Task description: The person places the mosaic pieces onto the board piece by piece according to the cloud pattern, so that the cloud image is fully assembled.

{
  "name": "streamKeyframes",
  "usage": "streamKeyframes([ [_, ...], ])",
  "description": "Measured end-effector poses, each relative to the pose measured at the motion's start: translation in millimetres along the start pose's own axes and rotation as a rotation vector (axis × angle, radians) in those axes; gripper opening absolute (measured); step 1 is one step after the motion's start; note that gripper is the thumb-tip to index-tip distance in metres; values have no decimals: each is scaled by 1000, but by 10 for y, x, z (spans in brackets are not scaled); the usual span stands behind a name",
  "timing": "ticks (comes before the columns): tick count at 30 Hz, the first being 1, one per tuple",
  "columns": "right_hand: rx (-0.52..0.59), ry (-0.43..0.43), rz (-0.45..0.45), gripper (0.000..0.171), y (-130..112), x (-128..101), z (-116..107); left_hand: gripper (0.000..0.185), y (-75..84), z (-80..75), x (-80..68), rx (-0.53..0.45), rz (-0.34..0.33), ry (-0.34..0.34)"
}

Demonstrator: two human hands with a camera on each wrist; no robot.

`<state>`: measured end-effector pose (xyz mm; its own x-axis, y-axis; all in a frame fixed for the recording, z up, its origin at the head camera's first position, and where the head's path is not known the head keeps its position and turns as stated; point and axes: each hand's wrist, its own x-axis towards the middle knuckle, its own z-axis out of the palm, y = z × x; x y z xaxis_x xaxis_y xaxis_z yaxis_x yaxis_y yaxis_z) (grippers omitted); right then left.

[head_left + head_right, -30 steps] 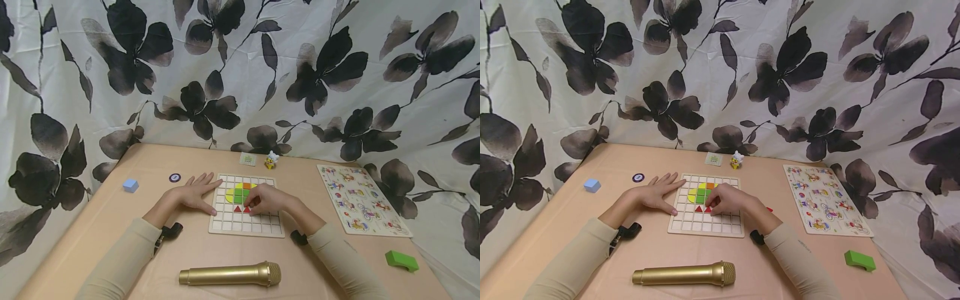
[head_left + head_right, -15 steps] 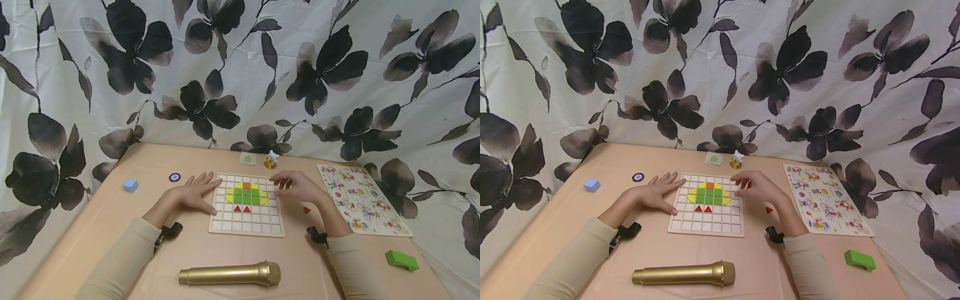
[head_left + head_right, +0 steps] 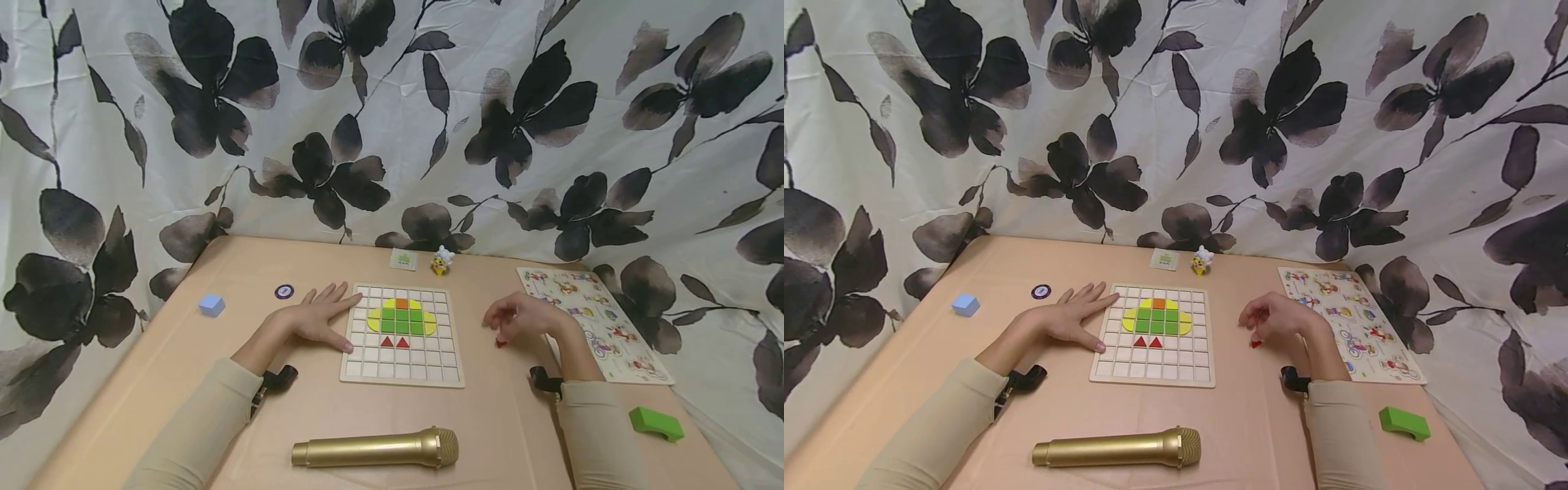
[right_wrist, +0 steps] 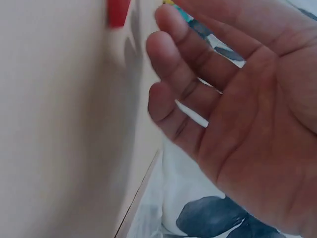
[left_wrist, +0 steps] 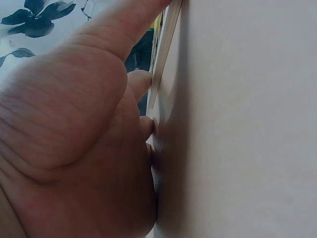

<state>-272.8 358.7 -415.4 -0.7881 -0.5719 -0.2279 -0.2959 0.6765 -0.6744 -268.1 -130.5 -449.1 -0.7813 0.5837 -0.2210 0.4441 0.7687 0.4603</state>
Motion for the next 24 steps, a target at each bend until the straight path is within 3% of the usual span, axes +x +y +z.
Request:
streamKeyframes([
  [9,31,-112,18,24,98,-15,20,116,5,0,-2,20,1,1],
  [14,30,-70,15,18,92,4,53,117,3,7,1,23,-1,0],
  [24,101,60,-74,9,49,141,128,118,-21,16,16,23,-6,1],
])
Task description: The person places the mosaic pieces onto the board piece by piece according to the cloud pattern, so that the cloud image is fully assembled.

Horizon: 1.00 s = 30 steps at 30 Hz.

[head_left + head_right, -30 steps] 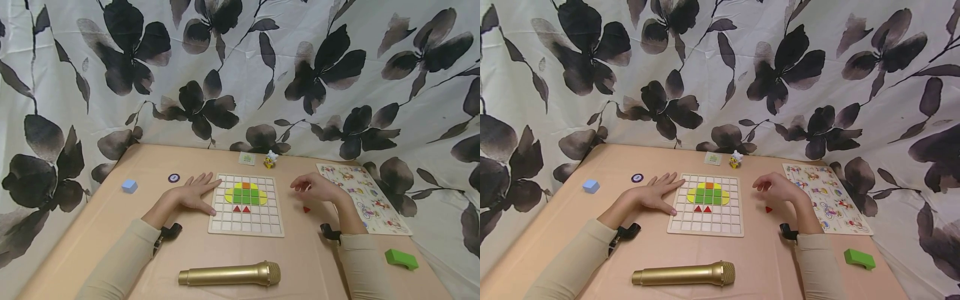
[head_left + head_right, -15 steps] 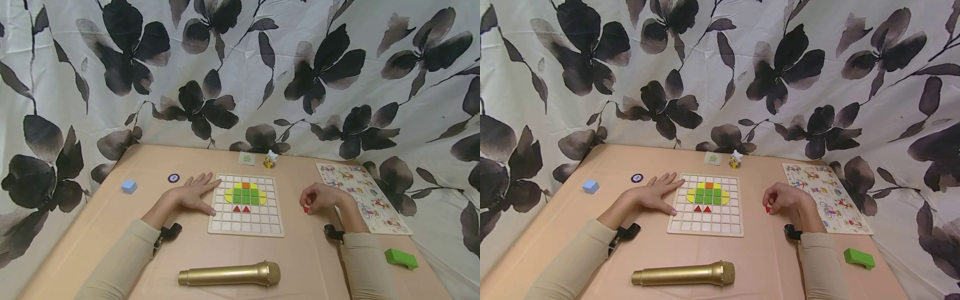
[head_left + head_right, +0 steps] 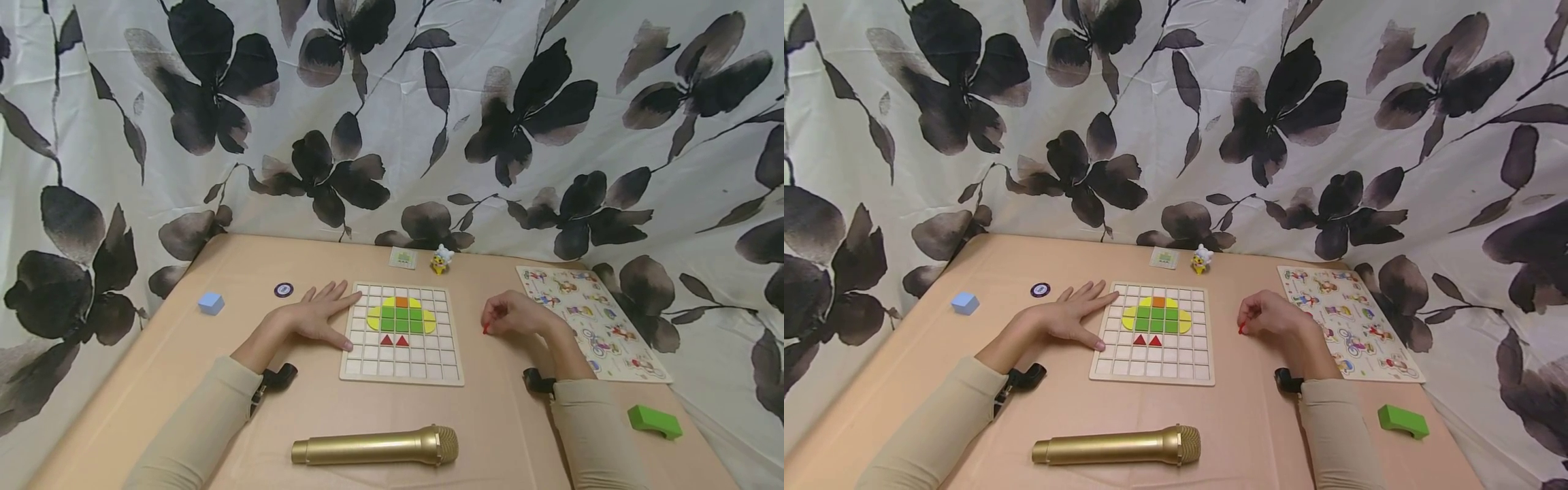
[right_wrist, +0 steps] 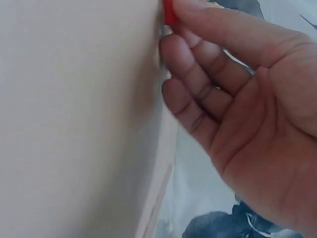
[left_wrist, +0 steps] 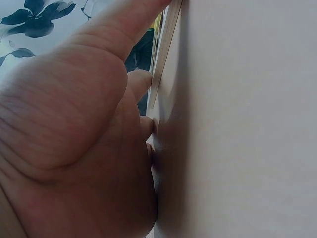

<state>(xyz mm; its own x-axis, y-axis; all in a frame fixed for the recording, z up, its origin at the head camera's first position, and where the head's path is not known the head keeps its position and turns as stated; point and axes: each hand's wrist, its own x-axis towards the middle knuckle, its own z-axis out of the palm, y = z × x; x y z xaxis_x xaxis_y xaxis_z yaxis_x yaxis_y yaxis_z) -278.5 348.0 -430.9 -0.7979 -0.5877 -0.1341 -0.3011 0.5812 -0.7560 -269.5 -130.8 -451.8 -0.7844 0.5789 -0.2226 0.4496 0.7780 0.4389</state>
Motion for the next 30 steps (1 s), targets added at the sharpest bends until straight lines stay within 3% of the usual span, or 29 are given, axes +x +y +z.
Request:
streamKeyframes([
  [6,-9,154,-13,10,-132,178,115,119,9,-15,-3,-17,21,7],
  [10,15,197,-50,9,-313,294,233,118,17,-18,-19,-31,34,6],
  [16,42,161,-80,8,-619,435,471,118,-2,-13,-17,-6,27,-3],
  [22,-6,77,-98,6,-849,526,706,116,12,-14,-12,-6,23,0],
  [30,-74,-15,-101,10,-912,584,870,117,8,-4,-11,-1,16,1],
])
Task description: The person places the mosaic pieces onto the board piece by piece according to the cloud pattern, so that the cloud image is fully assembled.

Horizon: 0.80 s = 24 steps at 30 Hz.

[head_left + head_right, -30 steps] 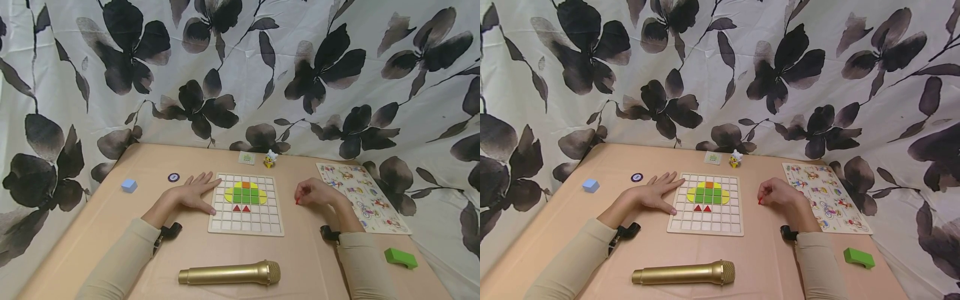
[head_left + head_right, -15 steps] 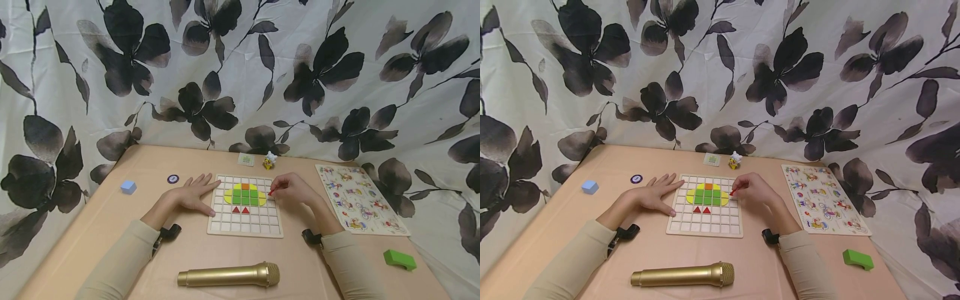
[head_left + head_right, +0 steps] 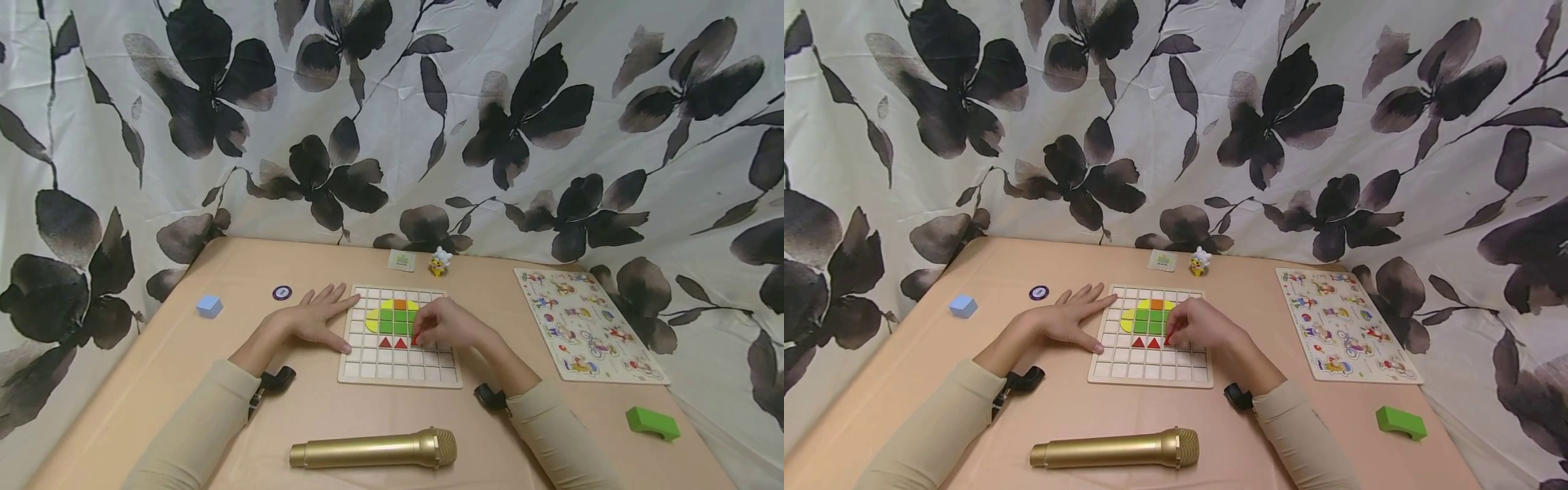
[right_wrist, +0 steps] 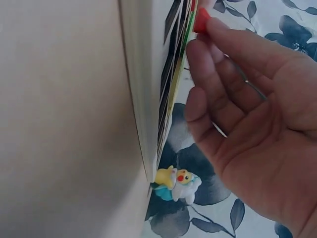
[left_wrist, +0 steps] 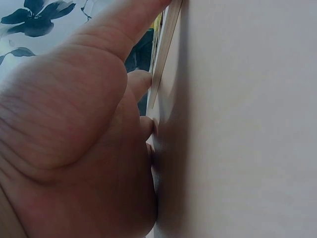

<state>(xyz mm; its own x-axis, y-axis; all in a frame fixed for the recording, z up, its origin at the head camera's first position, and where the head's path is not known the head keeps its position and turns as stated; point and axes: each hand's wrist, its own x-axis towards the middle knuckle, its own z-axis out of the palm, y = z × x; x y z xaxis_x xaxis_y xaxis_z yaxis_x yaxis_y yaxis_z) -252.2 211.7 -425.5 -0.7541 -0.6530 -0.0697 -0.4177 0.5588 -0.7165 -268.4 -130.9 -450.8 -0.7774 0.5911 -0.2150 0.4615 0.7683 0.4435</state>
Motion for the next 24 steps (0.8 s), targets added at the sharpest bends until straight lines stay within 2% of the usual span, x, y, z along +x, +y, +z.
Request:
streamKeyframes([
  [6,-16,-41,12,11,24,7,31,118,-18,8,-4,-6,-4,1],
  [11,-34,-44,12,10,29,1,32,117,-24,13,3,-4,-7,0],
  [18,-61,-46,58,13,27,-10,28,117,-12,6,2,9,2,-2],
  [24,-98,-14,16,15,52,-42,-24,117,-10,-1,8,13,7,-2],
])
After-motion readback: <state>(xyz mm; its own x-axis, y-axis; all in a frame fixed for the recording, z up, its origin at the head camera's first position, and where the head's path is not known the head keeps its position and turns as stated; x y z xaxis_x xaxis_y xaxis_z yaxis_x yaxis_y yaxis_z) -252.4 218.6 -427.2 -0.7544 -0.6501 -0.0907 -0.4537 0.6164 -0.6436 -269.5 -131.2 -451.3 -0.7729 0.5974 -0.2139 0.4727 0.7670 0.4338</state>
